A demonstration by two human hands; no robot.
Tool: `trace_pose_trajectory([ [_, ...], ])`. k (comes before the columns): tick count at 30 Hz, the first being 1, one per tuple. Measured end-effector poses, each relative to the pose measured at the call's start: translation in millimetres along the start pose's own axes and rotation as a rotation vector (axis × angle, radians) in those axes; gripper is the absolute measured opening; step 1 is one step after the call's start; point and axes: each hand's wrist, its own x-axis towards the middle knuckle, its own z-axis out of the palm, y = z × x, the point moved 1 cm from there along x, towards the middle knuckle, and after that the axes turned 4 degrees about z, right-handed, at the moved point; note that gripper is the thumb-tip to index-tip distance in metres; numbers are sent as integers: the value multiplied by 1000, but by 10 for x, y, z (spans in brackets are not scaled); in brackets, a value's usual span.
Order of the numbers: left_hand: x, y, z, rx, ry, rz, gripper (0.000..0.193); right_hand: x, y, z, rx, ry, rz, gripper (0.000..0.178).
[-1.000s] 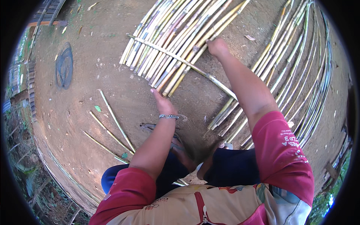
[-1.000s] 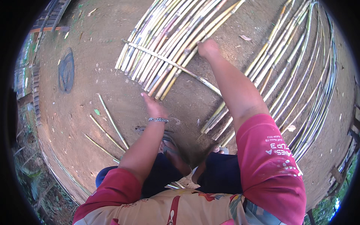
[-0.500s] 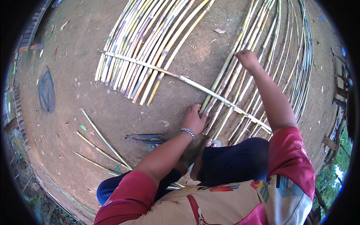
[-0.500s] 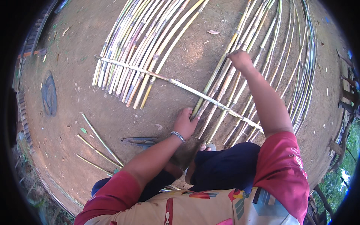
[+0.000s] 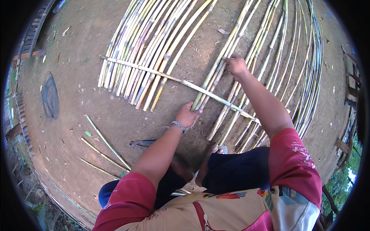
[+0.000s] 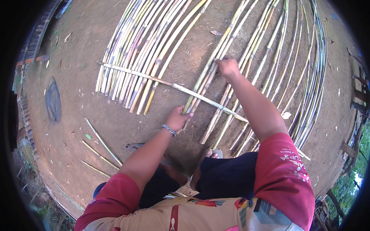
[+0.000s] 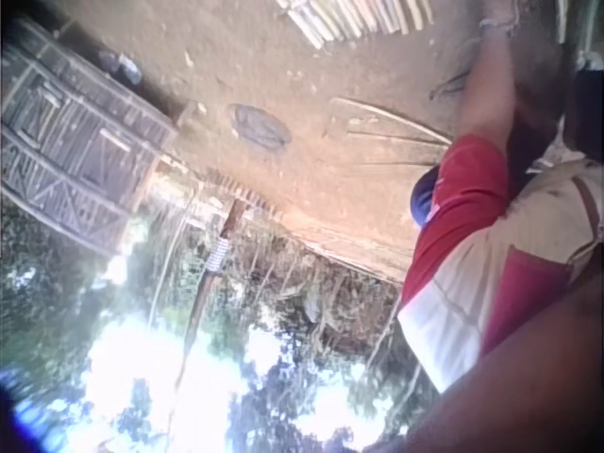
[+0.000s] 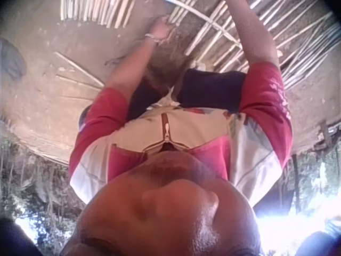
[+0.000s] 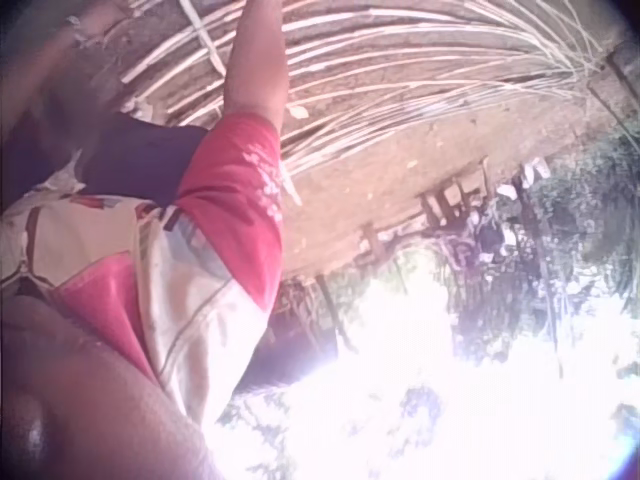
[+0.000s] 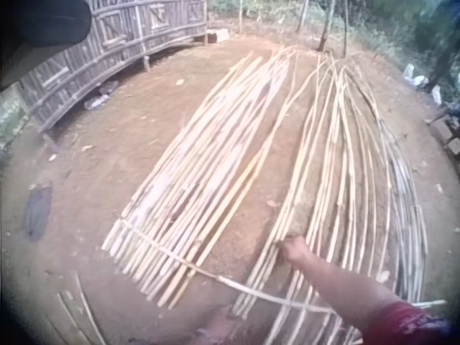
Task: The person sits on the ground and weaves thin bamboo strips into a larger bamboo mat structure. They use a pair of pliers to cut and trim the bamboo strips as they work.
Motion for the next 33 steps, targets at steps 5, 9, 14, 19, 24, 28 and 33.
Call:
trace_pose_trajectory([
  [5,-67,-10,-449,83,225,27,43,117,-310,450,-76,-75,-64,49],
  [9,-277,308,-559,313,375,32,50,116,-542,652,-158,-45,38,42],
  [14,-276,133,-684,339,606,78,49,95,-689,775,-195,-69,-90,47],
  [19,-320,-9,-814,505,695,185,51,47,-829,1011,-179,-94,-97,54],
  [24,-391,103,-771,584,631,214,55,172,-793,1032,-97,-88,-142,48],
  [28,-567,9,-767,706,612,436,59,156,-770,1065,-53,-101,-164,45],
  [33,-943,-213,-822,789,590,455,60,513,-568,1050,-50,-104,-165,42],
])
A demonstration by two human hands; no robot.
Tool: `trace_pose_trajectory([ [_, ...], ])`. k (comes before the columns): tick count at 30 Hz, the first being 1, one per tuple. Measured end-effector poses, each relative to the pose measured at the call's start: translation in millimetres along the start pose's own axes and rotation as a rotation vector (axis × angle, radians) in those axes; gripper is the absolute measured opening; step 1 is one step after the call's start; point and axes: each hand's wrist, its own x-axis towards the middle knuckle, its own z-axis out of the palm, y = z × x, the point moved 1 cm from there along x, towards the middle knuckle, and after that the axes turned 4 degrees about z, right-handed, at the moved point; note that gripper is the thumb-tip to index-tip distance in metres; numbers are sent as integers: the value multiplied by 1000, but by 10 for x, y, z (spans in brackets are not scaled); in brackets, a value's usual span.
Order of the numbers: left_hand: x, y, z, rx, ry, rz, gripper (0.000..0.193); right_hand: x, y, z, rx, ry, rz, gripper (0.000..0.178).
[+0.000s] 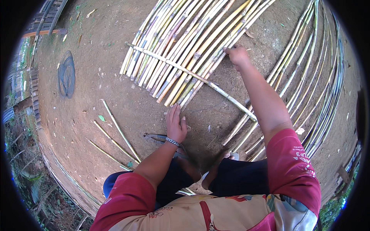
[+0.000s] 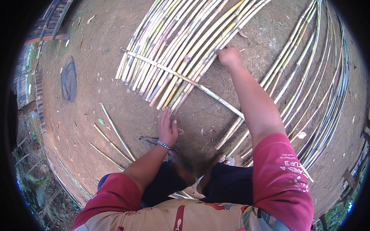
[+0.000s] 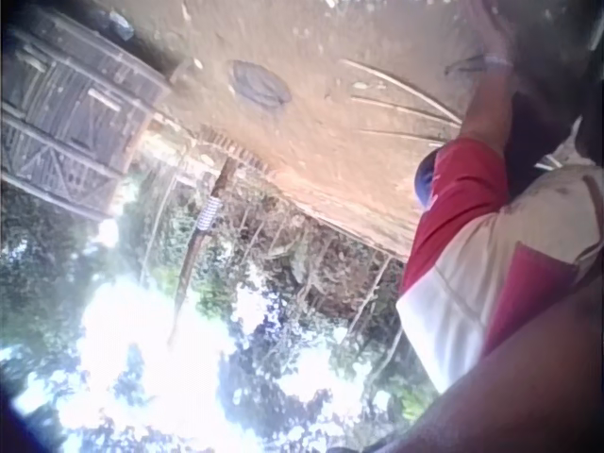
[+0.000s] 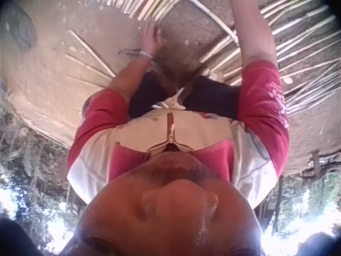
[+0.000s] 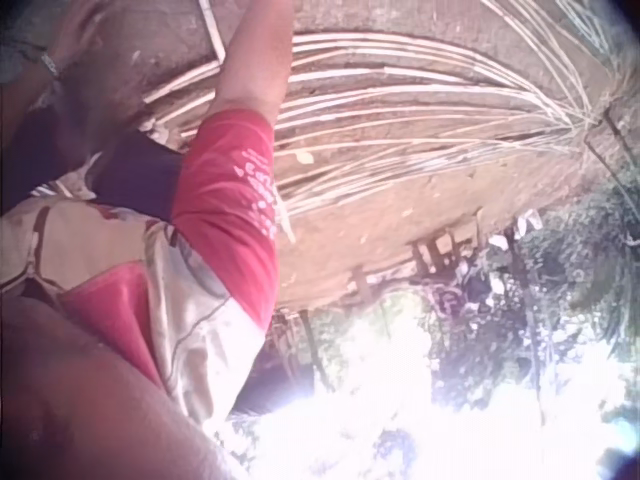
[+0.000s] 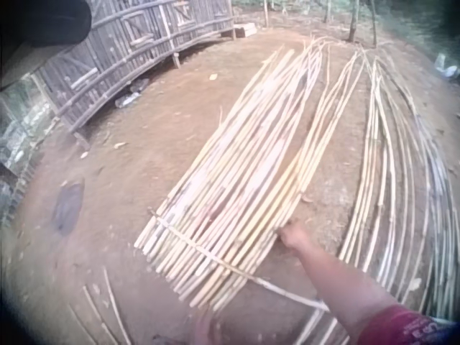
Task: The person sits on the ground and weaves thin bamboo strips into a larger bamboo mat structure. They use a pair of pliers to cut and trim the bamboo strips as they work.
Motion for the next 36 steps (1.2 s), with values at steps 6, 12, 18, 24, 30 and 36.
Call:
trace_pose_trajectory([
  [6,-332,-85,336,-230,409,-796,32,122,79,35,-23,-3,-34,47],
  [12,133,139,295,-550,381,-1240,26,-41,-122,-49,-101,-54,43,48],
  [18,150,112,246,-928,589,-1308,40,-214,-280,46,-139,-48,134,49],
  [24,63,34,319,-1061,717,-1316,44,-124,-90,144,-53,27,18,45],
  [30,53,44,345,-1082,693,-1313,30,-489,-376,53,-88,-1,43,49],
  [36,-31,-25,435,-956,640,-1289,29,-447,-329,65,-133,3,83,48],
])
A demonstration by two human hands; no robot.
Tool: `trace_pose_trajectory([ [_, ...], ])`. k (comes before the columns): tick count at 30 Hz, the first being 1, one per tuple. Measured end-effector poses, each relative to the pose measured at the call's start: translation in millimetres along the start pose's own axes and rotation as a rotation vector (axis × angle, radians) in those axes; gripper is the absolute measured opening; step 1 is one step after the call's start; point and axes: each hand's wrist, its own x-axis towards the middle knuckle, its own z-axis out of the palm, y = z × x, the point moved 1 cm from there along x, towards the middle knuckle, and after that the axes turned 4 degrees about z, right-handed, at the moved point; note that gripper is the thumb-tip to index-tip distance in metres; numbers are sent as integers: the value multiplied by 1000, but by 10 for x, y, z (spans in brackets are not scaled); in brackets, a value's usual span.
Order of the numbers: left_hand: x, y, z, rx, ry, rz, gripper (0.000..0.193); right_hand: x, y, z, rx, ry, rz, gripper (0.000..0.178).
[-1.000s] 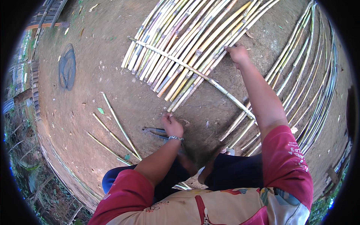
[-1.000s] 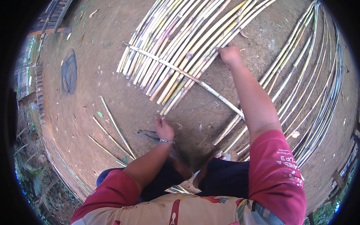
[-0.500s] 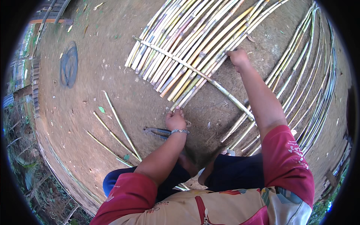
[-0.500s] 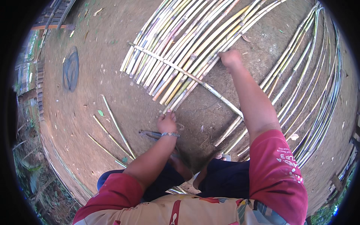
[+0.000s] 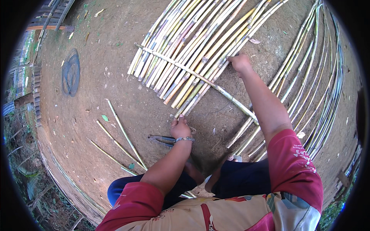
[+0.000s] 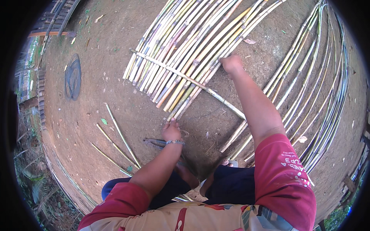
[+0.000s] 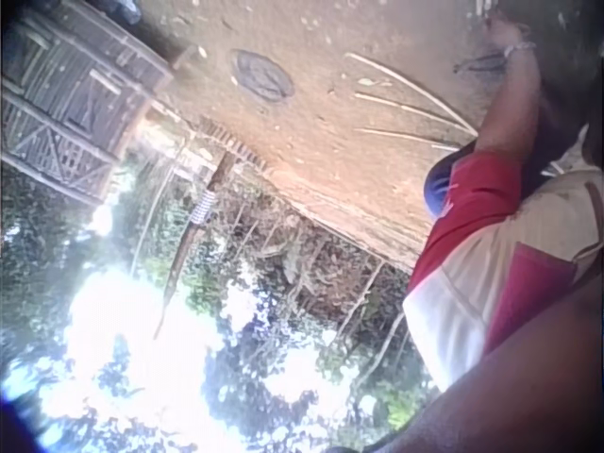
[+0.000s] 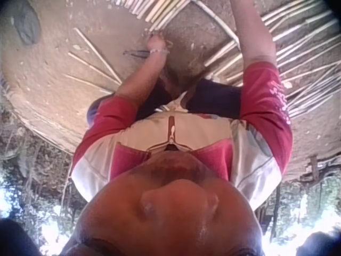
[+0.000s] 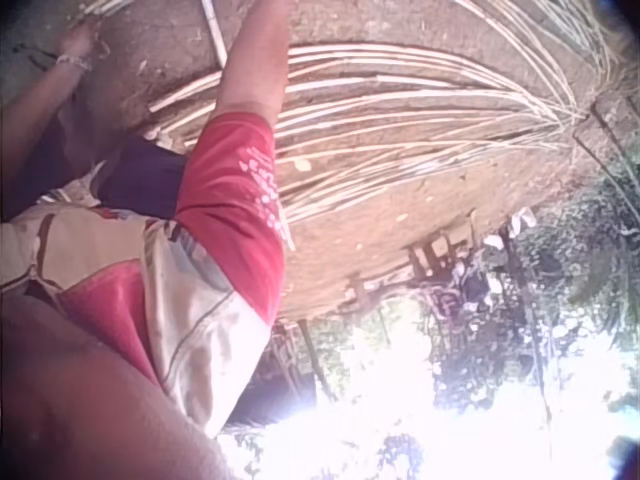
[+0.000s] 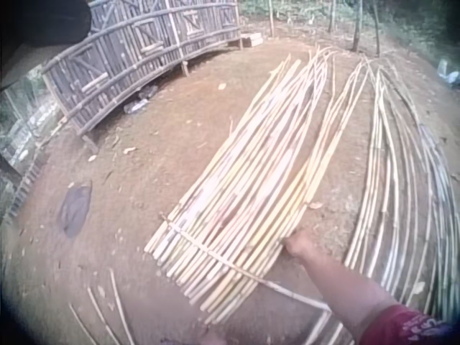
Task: The person sits on the ground and weaves thin bamboo strips into a larger bamboo mat structure. They use a pair of pliers to cut and trim the bamboo strips as they work.
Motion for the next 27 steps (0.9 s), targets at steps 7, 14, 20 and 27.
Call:
trace_pose_trajectory([
  [7,-40,60,14,-31,-40,-33,32,-61,-42,-22,-6,-20,29,49],
  [14,-55,127,223,-20,-34,47,29,268,116,77,3,51,-76,47],
  [20,48,168,131,3,-5,116,25,342,182,129,81,72,-56,49],
  [27,309,474,139,245,-281,-82,31,218,89,63,83,21,-6,50],
])
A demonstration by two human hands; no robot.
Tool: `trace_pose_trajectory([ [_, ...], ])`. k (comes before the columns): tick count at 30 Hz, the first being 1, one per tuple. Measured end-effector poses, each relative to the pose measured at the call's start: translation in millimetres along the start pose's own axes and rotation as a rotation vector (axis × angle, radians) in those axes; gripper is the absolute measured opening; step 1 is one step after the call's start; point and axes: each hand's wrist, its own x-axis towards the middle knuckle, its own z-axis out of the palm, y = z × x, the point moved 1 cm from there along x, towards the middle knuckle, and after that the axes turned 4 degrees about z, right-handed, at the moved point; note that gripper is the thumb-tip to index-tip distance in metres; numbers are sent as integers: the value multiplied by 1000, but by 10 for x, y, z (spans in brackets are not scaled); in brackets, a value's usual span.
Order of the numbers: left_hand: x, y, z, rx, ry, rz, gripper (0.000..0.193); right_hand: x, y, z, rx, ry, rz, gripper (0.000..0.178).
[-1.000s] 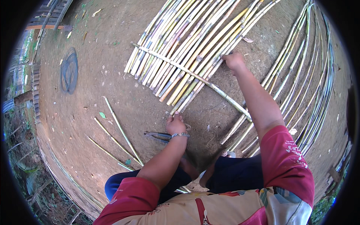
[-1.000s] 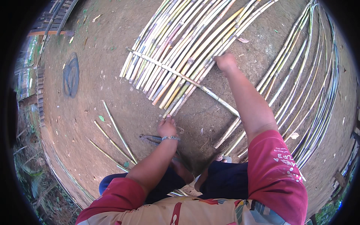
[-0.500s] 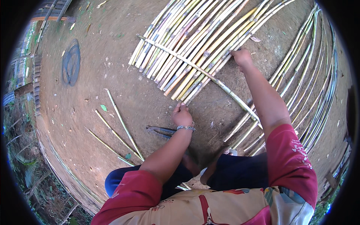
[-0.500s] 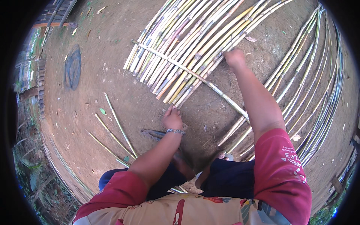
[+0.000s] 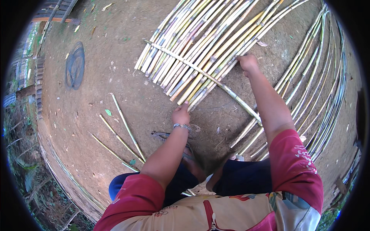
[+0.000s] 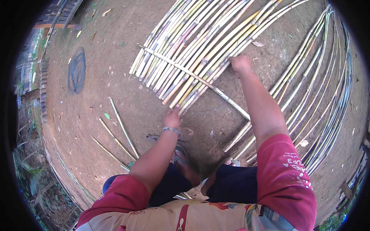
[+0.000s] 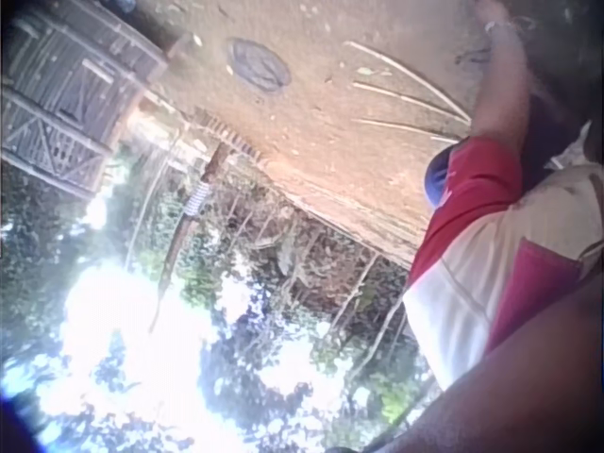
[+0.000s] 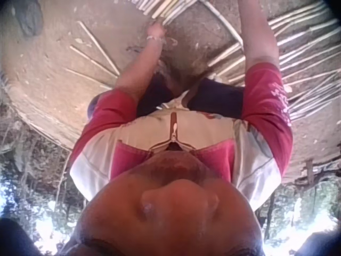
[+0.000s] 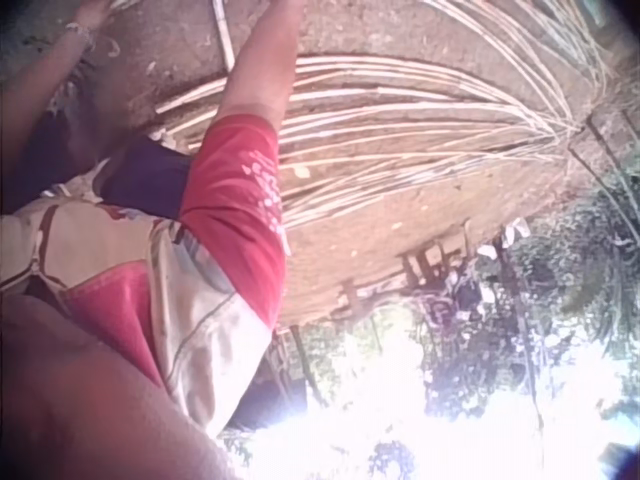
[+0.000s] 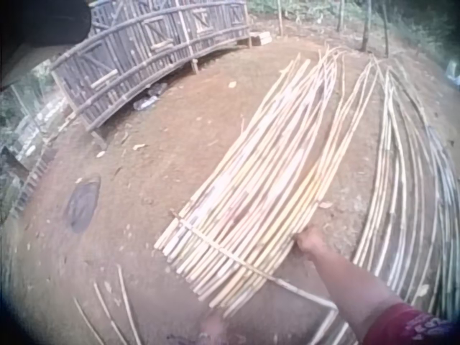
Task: The person sits on the ground and weaves thin bamboo strips into a larger bamboo mat structure. They use a pair of pliers to cut and trim the bamboo strips as they work.
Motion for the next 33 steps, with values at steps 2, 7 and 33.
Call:
trace_pose_trajectory([
  [2,33,-20,2,-85,-16,-56,31,70,59,44,6,-4,-34,50],
  [7,131,-108,59,-194,-43,-55,31,143,53,8,16,-15,-28,50],
  [33,-285,-322,224,-409,49,-78,30,481,356,-50,0,33,-138,49],
])
